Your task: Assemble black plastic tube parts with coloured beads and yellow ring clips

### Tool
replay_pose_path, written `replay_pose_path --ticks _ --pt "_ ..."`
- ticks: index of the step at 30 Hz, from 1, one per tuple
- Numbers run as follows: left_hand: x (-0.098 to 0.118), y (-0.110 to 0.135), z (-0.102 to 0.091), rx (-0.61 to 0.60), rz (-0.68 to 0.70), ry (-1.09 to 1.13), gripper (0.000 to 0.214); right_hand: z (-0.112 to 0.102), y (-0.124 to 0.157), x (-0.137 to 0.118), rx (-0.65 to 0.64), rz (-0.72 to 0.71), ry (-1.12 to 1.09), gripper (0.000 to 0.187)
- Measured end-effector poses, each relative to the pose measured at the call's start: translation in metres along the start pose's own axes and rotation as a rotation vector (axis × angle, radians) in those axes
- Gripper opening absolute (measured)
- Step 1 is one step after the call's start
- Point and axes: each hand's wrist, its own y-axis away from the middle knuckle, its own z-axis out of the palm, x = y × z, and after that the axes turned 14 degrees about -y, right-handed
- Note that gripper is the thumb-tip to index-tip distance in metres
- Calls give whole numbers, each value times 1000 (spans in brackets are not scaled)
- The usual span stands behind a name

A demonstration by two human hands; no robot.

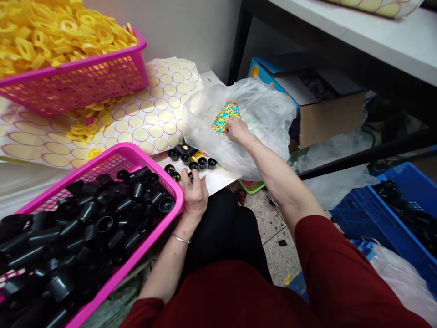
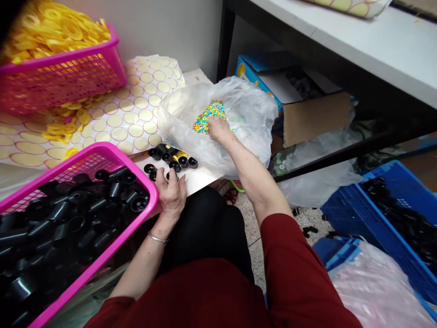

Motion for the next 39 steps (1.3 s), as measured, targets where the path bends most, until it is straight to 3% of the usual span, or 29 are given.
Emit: replay_pose_path --ticks 5,10,17,22,25,30,33,35,39 --pt "39 -21 -4 -100 72 -17 39 -1 10 6 161 -1 -587 6" --pt "61 -42 6 -186 61 -16 37 -8 32 20 255 69 -1095 22" --pt "56 -38 2 -118 34 60 27 -17 53 24 373 32 -1243 21" --pt "52 -29 -14 49 97 209 24 -23 71 10 315 59 -1357 20" --pt "52 -27 -18 74 120 332 17 -27 90 -5 233 3 -1396 21" --pt "52 -27 -19 -4 73 396 15 -34 130 -31 38 -233 -1147 14" --pt "52 -27 -20 -34 83 387 17 -34 145 -41 22 -448 -801 7" --pt "53 -26 -20 -48 88 367 19 -34 151 -46 31 -559 -525 13" --pt "54 -25 -20 -82 92 314 20 -33 160 -54 22 -677 -27 22"
